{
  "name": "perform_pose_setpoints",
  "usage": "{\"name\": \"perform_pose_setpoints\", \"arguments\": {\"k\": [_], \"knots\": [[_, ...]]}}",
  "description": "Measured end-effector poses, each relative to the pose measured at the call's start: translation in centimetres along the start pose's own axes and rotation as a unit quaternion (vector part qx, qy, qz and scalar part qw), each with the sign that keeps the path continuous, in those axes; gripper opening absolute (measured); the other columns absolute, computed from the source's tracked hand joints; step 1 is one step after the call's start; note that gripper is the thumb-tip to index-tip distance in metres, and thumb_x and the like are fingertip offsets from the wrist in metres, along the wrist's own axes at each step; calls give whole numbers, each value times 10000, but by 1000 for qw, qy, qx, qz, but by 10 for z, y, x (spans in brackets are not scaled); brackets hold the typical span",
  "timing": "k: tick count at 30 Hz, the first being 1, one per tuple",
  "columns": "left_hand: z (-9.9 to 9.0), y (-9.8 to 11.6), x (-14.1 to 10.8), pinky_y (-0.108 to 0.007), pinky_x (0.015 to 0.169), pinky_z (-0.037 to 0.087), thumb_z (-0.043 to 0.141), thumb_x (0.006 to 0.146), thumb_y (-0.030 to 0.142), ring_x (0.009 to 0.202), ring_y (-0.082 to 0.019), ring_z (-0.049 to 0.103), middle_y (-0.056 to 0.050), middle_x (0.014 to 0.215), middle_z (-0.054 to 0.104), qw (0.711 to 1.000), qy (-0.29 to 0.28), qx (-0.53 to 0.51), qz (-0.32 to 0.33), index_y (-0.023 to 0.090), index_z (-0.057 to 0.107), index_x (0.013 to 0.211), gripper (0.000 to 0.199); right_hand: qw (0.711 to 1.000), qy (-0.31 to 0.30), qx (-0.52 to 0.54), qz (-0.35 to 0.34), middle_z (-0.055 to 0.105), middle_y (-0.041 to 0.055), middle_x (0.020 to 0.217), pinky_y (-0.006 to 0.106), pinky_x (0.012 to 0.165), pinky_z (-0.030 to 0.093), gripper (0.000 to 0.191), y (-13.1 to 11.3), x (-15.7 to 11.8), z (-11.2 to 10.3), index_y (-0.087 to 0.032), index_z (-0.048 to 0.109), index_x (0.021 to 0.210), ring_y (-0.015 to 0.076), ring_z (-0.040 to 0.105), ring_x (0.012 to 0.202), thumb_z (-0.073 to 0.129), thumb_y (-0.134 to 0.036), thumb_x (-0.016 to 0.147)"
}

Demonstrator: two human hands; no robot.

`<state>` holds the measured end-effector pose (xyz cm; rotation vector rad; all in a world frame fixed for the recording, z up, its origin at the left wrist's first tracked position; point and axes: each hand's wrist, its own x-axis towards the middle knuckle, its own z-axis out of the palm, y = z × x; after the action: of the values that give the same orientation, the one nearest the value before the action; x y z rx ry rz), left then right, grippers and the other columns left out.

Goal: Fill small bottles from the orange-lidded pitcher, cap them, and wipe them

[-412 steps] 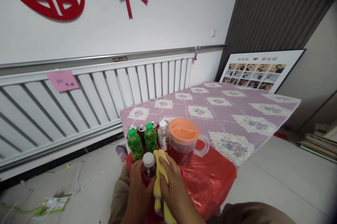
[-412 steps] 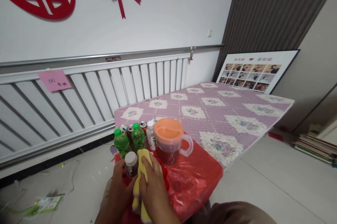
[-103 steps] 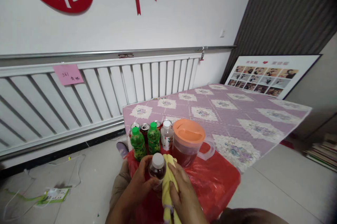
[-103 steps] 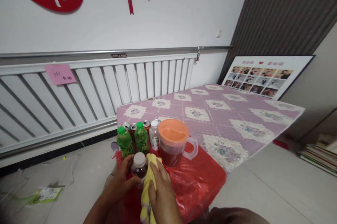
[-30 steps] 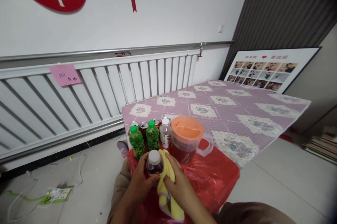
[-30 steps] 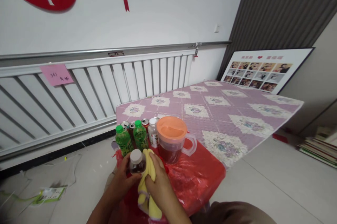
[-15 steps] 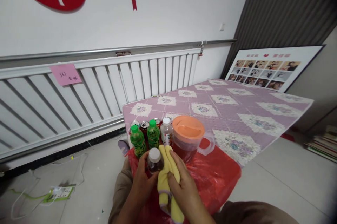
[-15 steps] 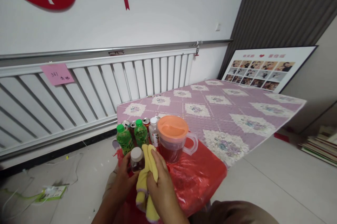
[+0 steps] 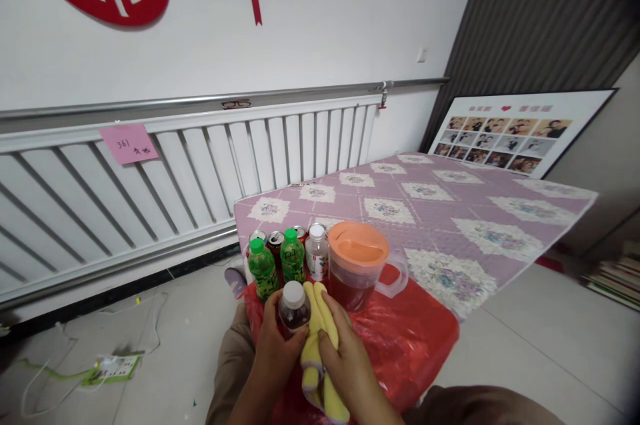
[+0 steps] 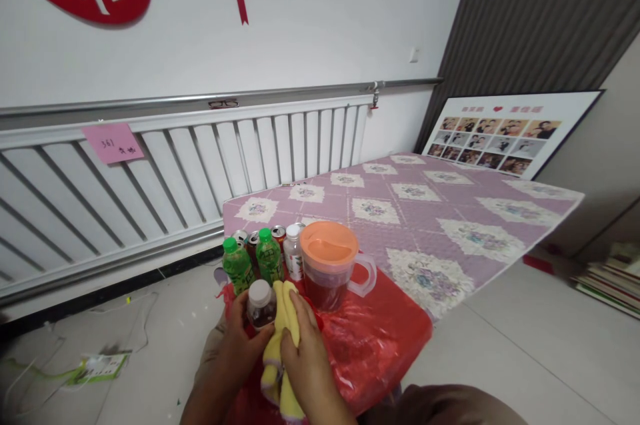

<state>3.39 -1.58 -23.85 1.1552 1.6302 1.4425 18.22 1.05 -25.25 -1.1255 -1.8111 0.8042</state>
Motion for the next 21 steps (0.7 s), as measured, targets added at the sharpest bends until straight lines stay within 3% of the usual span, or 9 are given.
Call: {"name": "perform_pose_setpoints", "arguments": {"k": [5,11,14,21], "knots": [[0,3,-1,-422,1060,479,673,728,247,1241,-270,591,-156,1401,547,1000,-9,9,-15,178,380,1340,682,999,0,-24,-43,440,112,1543,479,1168,365,613,-8,4,-4,-211,443,1467,238,391,1434,453,-128,860],[-14,-1,-5,-454,1189,335,632,802,260,1403,-273,439,-188,1532,410,996,-80,23,20,160,255,1451,757,1000,-24,-2,20,513,109,1490,457,1174,357,659,17,0,14,-184,467,1451,223,443,1403,466,-95,798],[-20,-6,-5,-458,1185,342,652,802,275,1400,-271,444,-160,1546,402,994,-111,-15,14,196,259,1463,773,998,-47,8,45,510,137,1489,469,1178,347,676,23,-1,17,-132,464,1447,228,456,1393,457,-82,774],[-13,-10,-7,-477,1101,426,696,714,226,1280,-301,545,-152,1396,540,999,-10,40,11,179,413,1349,697,1000,-8,5,8,456,136,1526,487,1184,334,622,-1,1,5,-141,425,1466,223,394,1432,417,-127,844]]}}
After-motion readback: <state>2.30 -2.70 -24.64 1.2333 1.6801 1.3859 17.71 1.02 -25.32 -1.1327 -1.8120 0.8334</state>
